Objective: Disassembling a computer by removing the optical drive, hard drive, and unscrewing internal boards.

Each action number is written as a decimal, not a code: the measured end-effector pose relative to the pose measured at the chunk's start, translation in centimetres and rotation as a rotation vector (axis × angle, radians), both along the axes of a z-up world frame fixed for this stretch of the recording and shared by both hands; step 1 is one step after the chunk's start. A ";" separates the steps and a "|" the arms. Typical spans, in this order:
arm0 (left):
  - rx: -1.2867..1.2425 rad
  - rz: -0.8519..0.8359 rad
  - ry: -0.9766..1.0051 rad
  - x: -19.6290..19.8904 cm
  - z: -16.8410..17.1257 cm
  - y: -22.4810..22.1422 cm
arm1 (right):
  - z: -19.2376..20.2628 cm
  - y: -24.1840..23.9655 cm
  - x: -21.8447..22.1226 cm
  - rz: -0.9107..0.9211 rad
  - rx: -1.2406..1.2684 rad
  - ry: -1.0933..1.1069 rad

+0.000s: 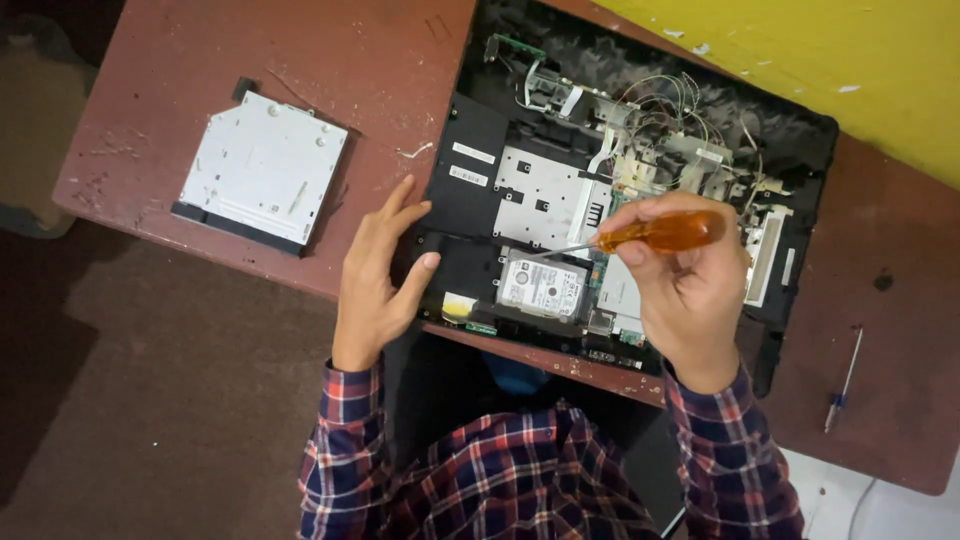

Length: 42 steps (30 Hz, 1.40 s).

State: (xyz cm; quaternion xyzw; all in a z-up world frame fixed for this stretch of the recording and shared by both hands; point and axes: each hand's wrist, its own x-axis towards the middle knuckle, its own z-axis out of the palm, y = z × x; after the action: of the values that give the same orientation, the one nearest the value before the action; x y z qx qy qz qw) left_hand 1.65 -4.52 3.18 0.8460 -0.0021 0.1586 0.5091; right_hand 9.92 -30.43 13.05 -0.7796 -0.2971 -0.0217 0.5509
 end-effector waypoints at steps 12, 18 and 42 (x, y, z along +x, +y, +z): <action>0.035 -0.005 0.006 0.2 -0.3 -0.1 | -0.6 1.1 0.3 0.025 -0.061 -0.100; 0.036 0.007 0.014 -0.1 -0.4 -0.2 | 0.1 1.3 0.1 0.043 -0.102 -0.097; 0.050 0.001 -0.033 -0.1 -0.6 -0.1 | 1.8 2.1 -0.6 0.291 -0.161 -0.141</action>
State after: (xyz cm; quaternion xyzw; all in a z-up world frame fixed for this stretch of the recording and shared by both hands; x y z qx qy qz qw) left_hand 1.53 -4.65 2.60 0.8557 -0.0139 0.1726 0.4877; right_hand 9.31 -28.35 14.88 -0.7665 -0.4455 0.0273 0.4619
